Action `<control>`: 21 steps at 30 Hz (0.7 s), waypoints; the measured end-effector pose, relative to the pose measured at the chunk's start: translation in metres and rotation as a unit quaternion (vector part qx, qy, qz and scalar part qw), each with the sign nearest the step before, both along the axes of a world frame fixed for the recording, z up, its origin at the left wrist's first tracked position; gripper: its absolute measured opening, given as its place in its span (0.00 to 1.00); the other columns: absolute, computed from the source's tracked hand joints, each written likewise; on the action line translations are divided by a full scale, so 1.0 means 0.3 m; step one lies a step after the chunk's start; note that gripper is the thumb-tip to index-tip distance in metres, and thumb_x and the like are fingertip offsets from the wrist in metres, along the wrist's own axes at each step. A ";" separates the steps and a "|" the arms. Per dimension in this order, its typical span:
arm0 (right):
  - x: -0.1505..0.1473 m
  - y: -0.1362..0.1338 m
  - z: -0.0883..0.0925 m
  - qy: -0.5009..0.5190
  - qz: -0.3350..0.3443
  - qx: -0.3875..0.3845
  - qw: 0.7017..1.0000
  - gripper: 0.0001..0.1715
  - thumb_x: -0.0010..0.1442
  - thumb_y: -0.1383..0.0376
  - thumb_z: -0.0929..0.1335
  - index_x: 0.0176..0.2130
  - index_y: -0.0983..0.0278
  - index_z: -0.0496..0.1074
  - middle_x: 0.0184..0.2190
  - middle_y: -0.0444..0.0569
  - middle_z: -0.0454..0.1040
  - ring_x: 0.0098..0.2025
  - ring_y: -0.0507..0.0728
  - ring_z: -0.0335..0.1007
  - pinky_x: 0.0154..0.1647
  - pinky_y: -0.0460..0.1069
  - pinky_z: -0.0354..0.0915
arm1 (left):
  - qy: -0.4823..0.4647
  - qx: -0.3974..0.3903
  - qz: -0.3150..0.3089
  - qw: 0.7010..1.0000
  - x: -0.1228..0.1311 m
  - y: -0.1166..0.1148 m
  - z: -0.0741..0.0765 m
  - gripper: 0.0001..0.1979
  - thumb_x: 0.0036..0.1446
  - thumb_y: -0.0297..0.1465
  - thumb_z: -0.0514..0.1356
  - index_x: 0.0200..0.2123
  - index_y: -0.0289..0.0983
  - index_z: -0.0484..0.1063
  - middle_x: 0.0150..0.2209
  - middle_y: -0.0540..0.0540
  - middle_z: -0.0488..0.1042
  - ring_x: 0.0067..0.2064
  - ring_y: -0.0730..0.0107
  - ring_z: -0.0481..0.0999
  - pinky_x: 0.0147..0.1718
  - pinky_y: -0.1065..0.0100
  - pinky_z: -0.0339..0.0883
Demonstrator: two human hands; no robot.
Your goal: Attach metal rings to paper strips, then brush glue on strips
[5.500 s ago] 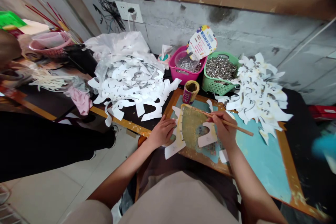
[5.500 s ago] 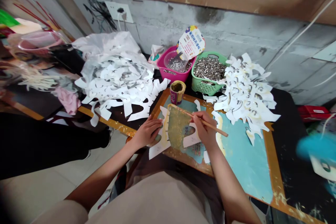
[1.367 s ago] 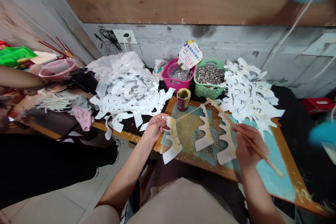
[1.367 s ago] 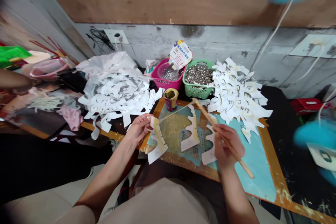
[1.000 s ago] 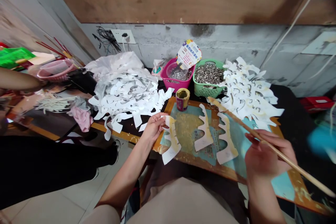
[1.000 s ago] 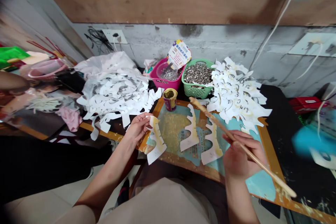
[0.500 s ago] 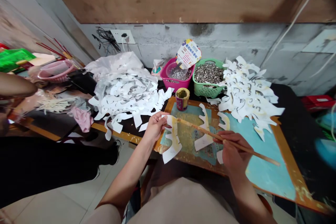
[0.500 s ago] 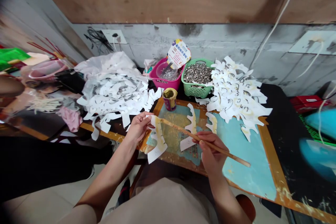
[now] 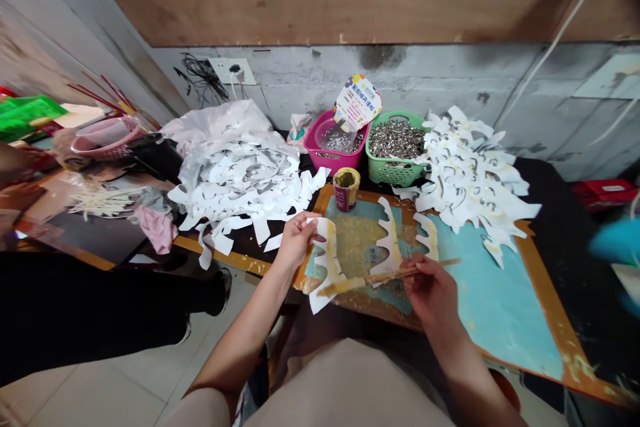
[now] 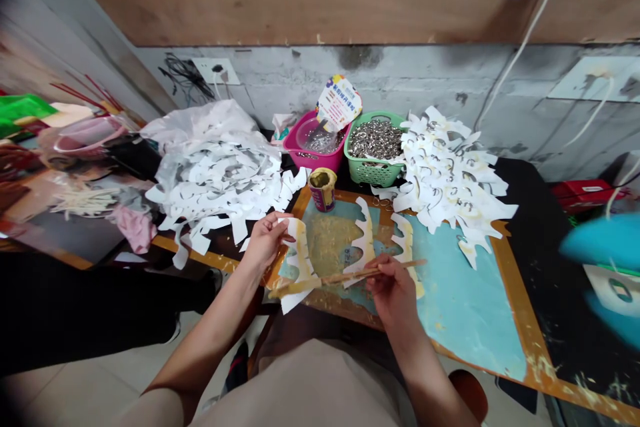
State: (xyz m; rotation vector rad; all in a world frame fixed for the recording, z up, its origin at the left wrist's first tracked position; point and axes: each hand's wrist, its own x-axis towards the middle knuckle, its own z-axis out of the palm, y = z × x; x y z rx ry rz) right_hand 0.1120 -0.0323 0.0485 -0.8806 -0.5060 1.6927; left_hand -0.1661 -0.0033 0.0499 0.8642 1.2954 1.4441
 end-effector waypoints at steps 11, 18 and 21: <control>0.133 0.017 -0.048 -0.119 -0.130 0.120 0.977 0.07 0.52 0.64 0.74 0.27 0.64 0.75 0.28 0.45 0.78 0.25 0.50 0.75 0.25 0.44 0.74 | 0.206 0.036 0.017 0.978 -0.081 0.166 -0.069 0.14 0.42 0.30 0.72 0.36 0.37 0.78 0.35 0.45 0.76 0.39 0.61 0.77 0.42 0.64 0.72; 0.107 -0.002 -0.053 -0.233 -0.049 0.180 0.955 0.05 0.56 0.63 0.74 0.33 0.63 0.79 0.30 0.47 0.79 0.30 0.55 0.77 0.27 0.48 0.76 | 0.401 0.125 -0.033 0.907 -0.026 -0.065 -0.045 0.08 0.56 0.34 0.65 0.40 0.40 0.77 0.45 0.39 0.75 0.51 0.52 0.73 0.54 0.55 0.65; 0.084 0.006 -0.057 -0.252 -0.021 0.179 0.951 0.05 0.57 0.62 0.74 0.34 0.62 0.80 0.30 0.47 0.79 0.31 0.55 0.78 0.29 0.48 0.78 | 0.477 0.124 -0.129 0.861 0.009 -0.232 -0.060 0.10 0.57 0.37 0.66 0.41 0.40 0.76 0.44 0.37 0.76 0.48 0.51 0.75 0.48 0.56 0.69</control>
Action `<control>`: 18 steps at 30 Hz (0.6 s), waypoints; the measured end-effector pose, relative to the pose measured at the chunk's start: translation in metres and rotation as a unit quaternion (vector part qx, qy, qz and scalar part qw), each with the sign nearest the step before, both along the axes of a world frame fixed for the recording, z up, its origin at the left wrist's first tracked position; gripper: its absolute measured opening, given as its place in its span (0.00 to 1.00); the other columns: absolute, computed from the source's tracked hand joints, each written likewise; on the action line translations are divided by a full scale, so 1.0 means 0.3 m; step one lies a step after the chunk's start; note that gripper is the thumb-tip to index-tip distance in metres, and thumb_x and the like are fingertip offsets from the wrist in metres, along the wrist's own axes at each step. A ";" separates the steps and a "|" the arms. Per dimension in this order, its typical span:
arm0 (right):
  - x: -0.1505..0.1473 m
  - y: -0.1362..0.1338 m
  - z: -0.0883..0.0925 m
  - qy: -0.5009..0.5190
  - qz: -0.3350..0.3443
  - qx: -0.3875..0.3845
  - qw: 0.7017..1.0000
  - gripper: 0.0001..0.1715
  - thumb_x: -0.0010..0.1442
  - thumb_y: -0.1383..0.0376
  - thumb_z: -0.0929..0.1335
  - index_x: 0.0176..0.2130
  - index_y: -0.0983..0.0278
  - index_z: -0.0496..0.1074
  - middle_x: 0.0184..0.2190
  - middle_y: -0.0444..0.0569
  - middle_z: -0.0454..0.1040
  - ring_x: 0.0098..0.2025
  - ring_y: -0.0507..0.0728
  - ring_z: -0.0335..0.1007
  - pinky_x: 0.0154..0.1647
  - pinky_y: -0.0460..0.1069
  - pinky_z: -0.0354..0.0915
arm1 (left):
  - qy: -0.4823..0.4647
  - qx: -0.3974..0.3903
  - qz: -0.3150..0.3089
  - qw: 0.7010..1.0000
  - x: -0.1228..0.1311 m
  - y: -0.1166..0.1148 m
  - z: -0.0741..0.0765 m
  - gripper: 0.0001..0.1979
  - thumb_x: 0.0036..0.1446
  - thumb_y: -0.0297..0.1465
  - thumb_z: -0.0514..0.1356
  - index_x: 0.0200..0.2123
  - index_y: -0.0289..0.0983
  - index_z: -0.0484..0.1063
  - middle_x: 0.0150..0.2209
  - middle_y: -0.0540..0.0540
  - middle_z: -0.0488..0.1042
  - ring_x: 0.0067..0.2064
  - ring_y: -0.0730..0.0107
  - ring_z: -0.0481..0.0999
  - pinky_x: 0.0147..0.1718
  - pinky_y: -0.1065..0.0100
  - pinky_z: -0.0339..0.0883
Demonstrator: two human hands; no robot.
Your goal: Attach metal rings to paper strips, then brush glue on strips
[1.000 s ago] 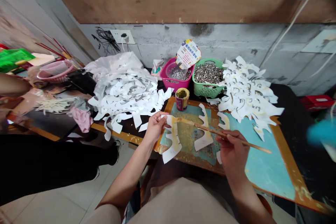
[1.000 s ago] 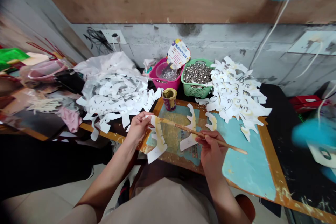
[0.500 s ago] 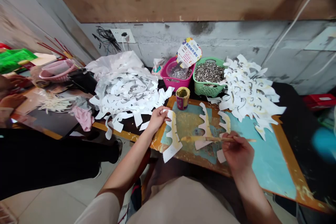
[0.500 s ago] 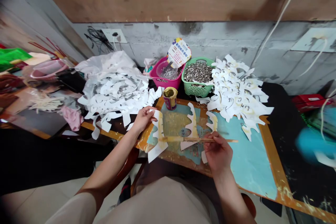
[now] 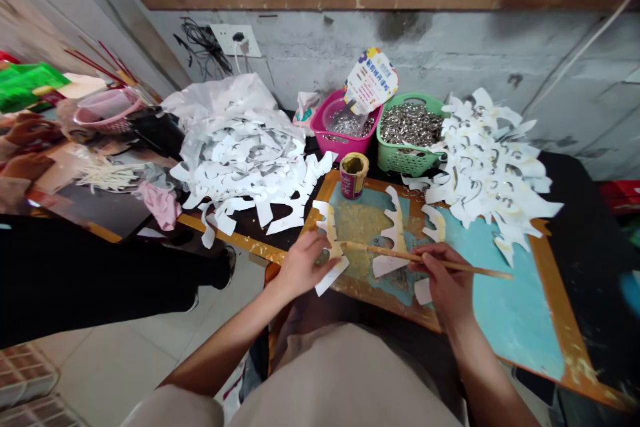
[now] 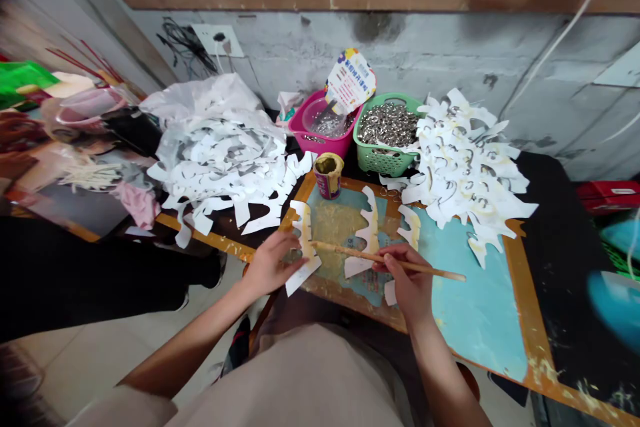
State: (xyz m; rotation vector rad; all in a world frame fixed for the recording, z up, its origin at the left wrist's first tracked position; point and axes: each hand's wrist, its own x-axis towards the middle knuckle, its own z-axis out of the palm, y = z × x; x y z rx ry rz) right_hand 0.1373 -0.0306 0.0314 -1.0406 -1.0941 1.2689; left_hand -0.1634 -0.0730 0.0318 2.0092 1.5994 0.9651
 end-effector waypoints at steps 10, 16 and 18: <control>-0.030 -0.009 -0.040 -0.081 0.011 -0.009 0.997 0.09 0.57 0.59 0.74 0.33 0.62 0.80 0.29 0.48 0.80 0.26 0.56 0.78 0.27 0.49 0.76 | 0.114 -0.015 -0.027 0.993 0.027 -0.172 -0.038 0.11 0.64 0.29 0.54 0.43 0.40 0.77 0.38 0.39 0.77 0.42 0.56 0.76 0.51 0.53 0.67; -0.022 -0.029 -0.023 -0.083 0.023 -0.006 0.996 0.08 0.58 0.60 0.74 0.32 0.63 0.80 0.29 0.47 0.80 0.25 0.54 0.77 0.26 0.47 0.75 | 0.075 0.013 0.169 0.983 -0.030 -0.212 -0.058 0.08 0.61 0.30 0.60 0.39 0.41 0.80 0.31 0.42 0.76 0.35 0.57 0.73 0.42 0.59 0.65; -0.035 -0.036 -0.020 -0.083 0.039 0.000 0.996 0.08 0.59 0.60 0.73 0.33 0.62 0.80 0.30 0.47 0.80 0.26 0.54 0.78 0.26 0.46 0.75 | -0.023 -0.007 0.219 0.975 -0.028 -0.229 -0.070 0.08 0.59 0.30 0.62 0.40 0.42 0.80 0.33 0.43 0.78 0.35 0.58 0.74 0.41 0.62 0.65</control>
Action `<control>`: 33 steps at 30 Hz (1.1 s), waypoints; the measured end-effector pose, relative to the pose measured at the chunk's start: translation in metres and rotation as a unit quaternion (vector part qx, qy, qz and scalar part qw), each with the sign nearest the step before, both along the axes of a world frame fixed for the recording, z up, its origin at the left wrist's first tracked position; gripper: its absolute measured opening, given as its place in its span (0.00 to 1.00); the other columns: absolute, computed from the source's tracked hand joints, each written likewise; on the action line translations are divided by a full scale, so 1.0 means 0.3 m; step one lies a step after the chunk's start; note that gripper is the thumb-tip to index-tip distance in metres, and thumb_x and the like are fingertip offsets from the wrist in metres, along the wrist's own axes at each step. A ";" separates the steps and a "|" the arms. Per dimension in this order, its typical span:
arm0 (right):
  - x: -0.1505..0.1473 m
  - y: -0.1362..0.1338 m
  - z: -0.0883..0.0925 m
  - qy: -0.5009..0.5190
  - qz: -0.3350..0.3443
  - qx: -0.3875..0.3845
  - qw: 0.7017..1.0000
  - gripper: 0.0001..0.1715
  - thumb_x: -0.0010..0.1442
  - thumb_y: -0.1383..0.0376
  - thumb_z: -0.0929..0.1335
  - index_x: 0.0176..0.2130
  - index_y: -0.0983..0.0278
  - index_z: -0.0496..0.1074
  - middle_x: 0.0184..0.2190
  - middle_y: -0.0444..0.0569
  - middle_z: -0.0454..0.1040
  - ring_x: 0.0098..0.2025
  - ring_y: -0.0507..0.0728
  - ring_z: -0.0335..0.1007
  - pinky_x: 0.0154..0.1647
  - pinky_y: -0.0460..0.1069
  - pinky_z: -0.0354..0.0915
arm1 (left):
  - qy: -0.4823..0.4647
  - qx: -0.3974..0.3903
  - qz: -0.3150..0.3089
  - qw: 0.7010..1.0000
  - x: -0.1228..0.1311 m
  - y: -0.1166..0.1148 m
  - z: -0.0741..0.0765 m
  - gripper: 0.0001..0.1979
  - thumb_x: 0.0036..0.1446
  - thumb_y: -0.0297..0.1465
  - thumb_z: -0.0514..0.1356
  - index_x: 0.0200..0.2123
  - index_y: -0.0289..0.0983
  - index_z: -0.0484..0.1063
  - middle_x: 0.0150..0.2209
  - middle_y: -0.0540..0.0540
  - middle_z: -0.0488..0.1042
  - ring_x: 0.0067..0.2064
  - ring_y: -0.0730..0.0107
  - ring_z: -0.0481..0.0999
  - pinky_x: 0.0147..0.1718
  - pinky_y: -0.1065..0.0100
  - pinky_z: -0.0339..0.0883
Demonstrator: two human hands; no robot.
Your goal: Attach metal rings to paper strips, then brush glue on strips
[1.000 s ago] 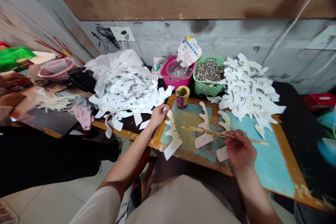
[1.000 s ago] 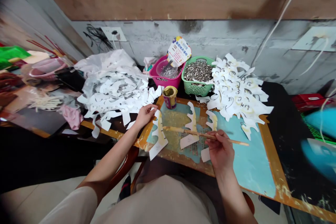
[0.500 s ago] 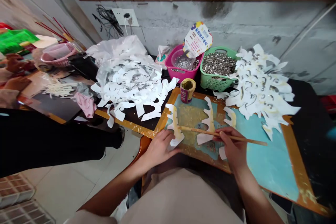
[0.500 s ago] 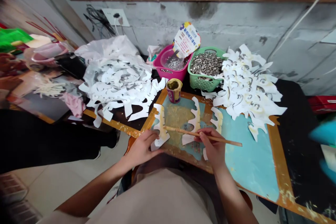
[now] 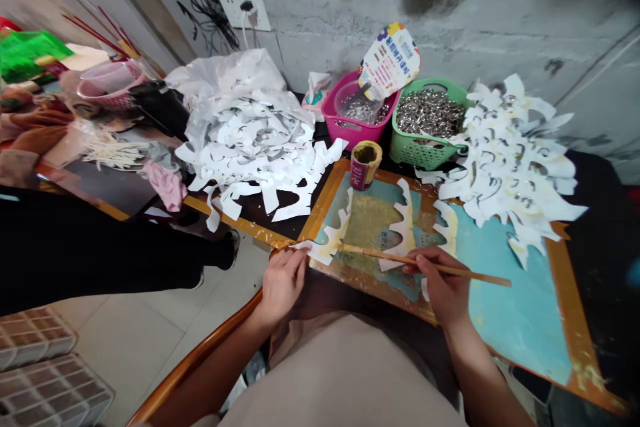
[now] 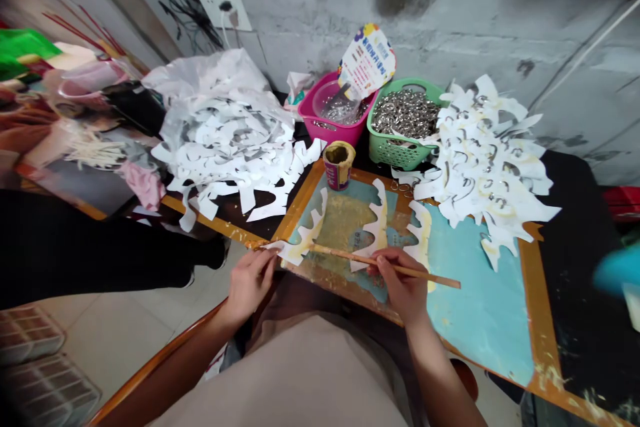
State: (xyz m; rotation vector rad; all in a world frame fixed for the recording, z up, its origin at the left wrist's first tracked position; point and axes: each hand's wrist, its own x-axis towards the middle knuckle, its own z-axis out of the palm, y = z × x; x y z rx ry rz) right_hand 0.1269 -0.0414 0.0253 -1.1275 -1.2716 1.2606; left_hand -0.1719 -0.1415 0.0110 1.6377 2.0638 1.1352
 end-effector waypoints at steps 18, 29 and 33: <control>-0.016 -0.048 -0.053 0.084 -0.061 -0.058 0.993 0.07 0.57 0.61 0.74 0.34 0.63 0.80 0.31 0.47 0.79 0.28 0.54 0.78 0.29 0.47 0.76 | -0.611 -0.059 0.130 0.778 0.088 0.132 0.017 0.18 0.40 0.33 0.75 0.30 0.33 0.71 0.28 0.48 0.79 0.29 0.72 0.80 0.34 0.72 0.75; -0.031 -0.071 -0.048 0.128 -0.012 -0.036 0.991 0.06 0.60 0.62 0.72 0.38 0.59 0.81 0.38 0.48 0.79 0.37 0.56 0.80 0.36 0.49 0.80 | -0.748 -0.062 0.090 0.654 0.053 0.137 0.071 0.08 0.50 0.23 0.64 0.33 0.35 0.68 0.38 0.44 0.81 0.38 0.66 0.83 0.44 0.65 0.79; -0.014 -0.073 -0.064 0.093 0.040 0.015 0.995 0.08 0.61 0.63 0.71 0.41 0.58 0.81 0.41 0.49 0.78 0.39 0.57 0.79 0.38 0.52 0.80 | -0.774 -0.037 0.117 0.621 0.062 0.142 0.075 0.07 0.54 0.19 0.58 0.36 0.33 0.68 0.42 0.40 0.81 0.43 0.64 0.83 0.50 0.61 0.77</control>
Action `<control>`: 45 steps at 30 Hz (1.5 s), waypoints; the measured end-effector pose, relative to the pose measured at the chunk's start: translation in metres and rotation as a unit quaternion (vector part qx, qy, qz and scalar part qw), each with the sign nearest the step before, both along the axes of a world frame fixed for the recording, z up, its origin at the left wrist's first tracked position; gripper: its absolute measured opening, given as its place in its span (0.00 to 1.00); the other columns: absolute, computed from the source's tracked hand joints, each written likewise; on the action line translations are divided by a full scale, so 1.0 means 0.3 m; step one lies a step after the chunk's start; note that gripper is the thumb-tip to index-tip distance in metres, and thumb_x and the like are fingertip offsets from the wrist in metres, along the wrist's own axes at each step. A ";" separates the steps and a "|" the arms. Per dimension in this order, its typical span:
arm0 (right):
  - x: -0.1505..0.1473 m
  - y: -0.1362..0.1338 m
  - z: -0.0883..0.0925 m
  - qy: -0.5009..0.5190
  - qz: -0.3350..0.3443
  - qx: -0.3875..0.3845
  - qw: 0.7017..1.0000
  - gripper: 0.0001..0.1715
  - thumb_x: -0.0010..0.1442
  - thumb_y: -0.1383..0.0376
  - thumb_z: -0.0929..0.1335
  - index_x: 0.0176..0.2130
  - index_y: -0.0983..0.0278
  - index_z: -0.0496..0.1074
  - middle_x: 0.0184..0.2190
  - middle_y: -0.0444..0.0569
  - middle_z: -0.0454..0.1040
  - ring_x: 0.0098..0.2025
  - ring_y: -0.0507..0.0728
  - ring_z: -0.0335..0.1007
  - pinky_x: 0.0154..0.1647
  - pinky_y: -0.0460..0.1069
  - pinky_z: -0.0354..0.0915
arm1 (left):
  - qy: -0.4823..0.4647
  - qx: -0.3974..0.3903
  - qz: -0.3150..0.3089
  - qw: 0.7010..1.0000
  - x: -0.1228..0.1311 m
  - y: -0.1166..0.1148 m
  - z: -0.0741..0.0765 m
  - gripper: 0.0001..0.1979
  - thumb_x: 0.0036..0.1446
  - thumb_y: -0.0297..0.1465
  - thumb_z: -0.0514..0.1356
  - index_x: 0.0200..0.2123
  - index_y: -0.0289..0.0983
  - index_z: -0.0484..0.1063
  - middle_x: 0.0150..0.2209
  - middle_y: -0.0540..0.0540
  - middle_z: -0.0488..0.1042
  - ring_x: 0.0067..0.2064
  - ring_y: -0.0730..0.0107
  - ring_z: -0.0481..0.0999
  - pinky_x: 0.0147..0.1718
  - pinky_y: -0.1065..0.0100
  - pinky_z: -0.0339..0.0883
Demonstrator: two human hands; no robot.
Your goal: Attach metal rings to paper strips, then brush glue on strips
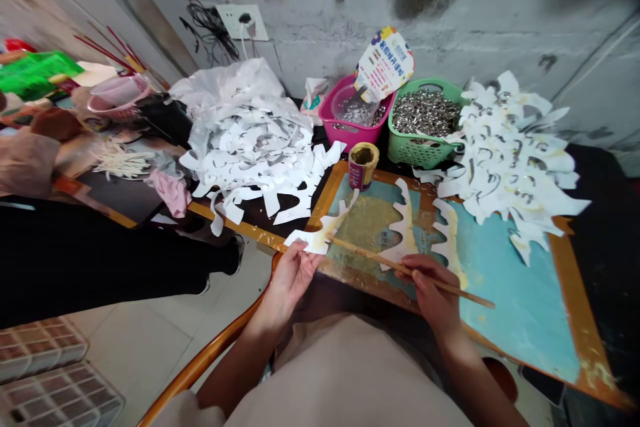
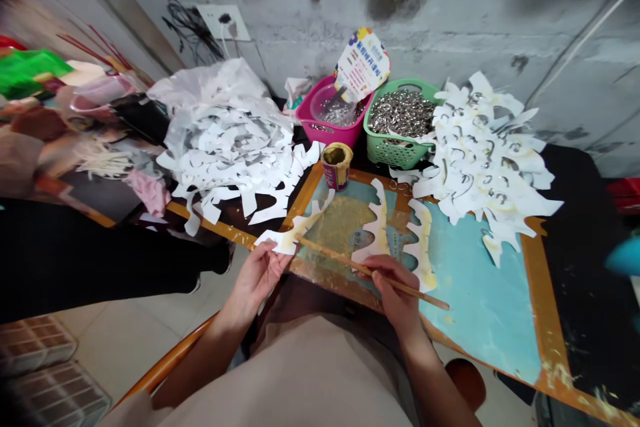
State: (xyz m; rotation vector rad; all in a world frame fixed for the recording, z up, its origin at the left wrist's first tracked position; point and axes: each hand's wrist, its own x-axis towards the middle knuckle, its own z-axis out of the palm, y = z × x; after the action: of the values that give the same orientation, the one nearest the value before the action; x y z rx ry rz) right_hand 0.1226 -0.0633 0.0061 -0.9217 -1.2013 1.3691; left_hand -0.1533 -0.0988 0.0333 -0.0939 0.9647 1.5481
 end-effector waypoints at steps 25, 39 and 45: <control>-0.003 0.070 0.094 -0.173 -0.125 0.237 0.948 0.10 0.60 0.70 0.70 0.42 0.60 0.78 0.41 0.49 0.79 0.42 0.58 0.78 0.44 0.54 0.76 | -0.034 -0.001 0.005 0.999 0.004 -0.011 0.016 0.08 0.54 0.19 0.55 0.36 0.35 0.68 0.36 0.41 0.82 0.42 0.60 0.84 0.54 0.55 0.74; -0.034 -0.027 0.058 0.014 -0.056 0.054 0.997 0.08 0.63 0.65 0.70 0.42 0.57 0.78 0.41 0.49 0.77 0.41 0.58 0.78 0.36 0.52 0.80 | -0.018 -0.003 0.016 1.000 0.001 -0.003 0.032 0.09 0.56 0.19 0.55 0.39 0.34 0.68 0.42 0.38 0.81 0.45 0.60 0.83 0.53 0.54 0.74; -0.032 -0.024 0.049 -0.026 0.010 0.033 0.999 0.09 0.63 0.64 0.69 0.44 0.59 0.78 0.38 0.48 0.78 0.36 0.56 0.78 0.35 0.51 0.79 | -0.013 -0.006 0.001 1.000 0.005 -0.005 0.057 0.08 0.57 0.19 0.56 0.39 0.34 0.68 0.40 0.41 0.81 0.41 0.64 0.84 0.46 0.62 0.78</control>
State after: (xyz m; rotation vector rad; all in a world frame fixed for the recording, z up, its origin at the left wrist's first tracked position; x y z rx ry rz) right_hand 0.1131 -0.0706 0.0207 -0.9057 -1.2910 1.3216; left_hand -0.1518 -0.1004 0.0504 -0.1239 0.9531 1.5394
